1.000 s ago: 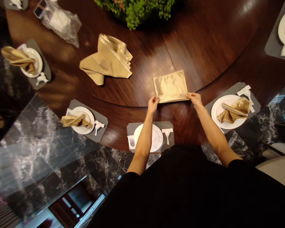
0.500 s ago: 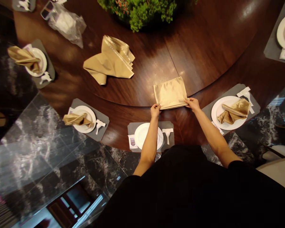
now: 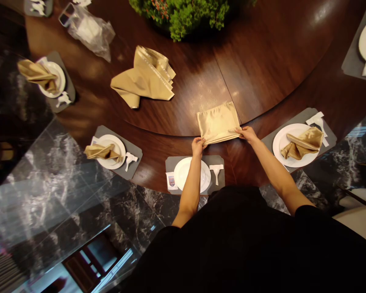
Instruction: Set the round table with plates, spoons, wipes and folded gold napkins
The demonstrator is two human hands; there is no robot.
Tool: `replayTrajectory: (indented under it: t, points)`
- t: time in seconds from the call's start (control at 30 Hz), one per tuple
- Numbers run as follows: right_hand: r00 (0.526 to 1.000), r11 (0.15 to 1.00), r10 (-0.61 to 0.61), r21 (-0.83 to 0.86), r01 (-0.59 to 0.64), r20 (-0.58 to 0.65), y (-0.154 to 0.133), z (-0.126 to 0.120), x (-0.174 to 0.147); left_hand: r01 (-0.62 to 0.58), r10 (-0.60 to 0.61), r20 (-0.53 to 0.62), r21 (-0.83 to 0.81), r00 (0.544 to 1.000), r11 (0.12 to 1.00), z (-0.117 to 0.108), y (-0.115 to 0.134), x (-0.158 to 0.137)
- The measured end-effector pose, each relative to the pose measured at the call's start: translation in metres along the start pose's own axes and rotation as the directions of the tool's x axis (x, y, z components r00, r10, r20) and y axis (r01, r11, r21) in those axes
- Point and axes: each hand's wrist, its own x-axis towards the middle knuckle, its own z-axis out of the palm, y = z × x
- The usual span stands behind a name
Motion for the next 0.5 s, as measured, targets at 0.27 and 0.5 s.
replayTrajectory:
  t: [0.27,0.5]
  points:
    - [0.951,0.996,0.033,-0.088,-0.006,0.307,-0.012,-0.026,-0.020,0.167,-0.209,0.195,0.210,0.958,0.963,-0.024,0.019,-0.015]
    - [0.732,0.714,-0.625,-0.180,0.676,0.269,-0.040,-0.063,-0.086,-0.603,0.579,0.171,0.237,0.798,0.761,-0.048,0.060,-0.075]
